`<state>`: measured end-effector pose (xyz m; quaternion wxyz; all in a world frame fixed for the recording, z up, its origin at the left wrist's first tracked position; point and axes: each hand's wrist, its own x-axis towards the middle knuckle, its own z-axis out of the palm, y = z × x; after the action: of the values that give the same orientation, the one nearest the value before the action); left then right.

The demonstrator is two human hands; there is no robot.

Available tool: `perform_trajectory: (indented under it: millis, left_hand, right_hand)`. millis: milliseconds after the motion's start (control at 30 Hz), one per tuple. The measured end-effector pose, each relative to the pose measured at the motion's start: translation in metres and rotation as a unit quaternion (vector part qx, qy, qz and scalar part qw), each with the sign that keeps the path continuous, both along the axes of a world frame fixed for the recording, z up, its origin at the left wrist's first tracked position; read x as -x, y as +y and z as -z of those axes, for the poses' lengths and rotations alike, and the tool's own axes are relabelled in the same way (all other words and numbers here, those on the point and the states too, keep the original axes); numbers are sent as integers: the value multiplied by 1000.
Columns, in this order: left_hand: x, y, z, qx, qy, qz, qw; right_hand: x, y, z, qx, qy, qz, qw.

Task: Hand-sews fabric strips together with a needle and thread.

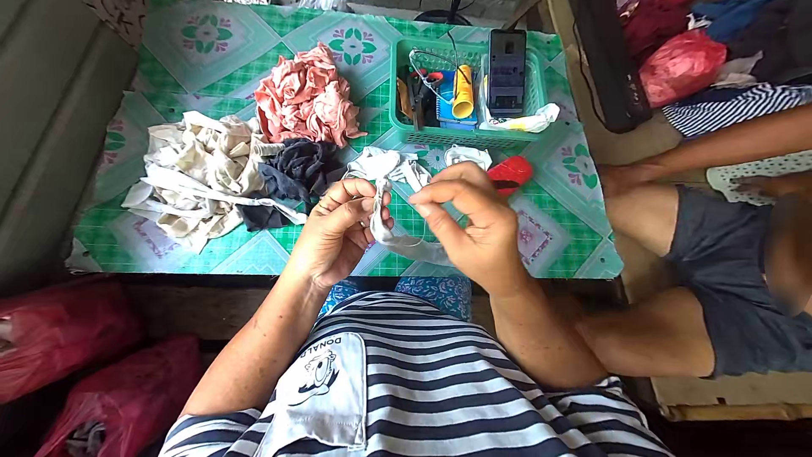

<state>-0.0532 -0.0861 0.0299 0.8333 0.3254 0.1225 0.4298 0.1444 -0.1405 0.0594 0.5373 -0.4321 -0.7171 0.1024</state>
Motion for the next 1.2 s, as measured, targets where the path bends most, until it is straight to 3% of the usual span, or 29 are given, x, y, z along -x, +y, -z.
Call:
perform_trajectory:
  millis: [833,1200]
  left_hand:
    - [1,-5,-5,-40,15,-13,999]
    - [0,-6,-5,-49,33,-18,998]
  right_hand:
    - [10,-3,-2,16,-46,12,999]
    - [0,-4,-15,-7,-139,20,990]
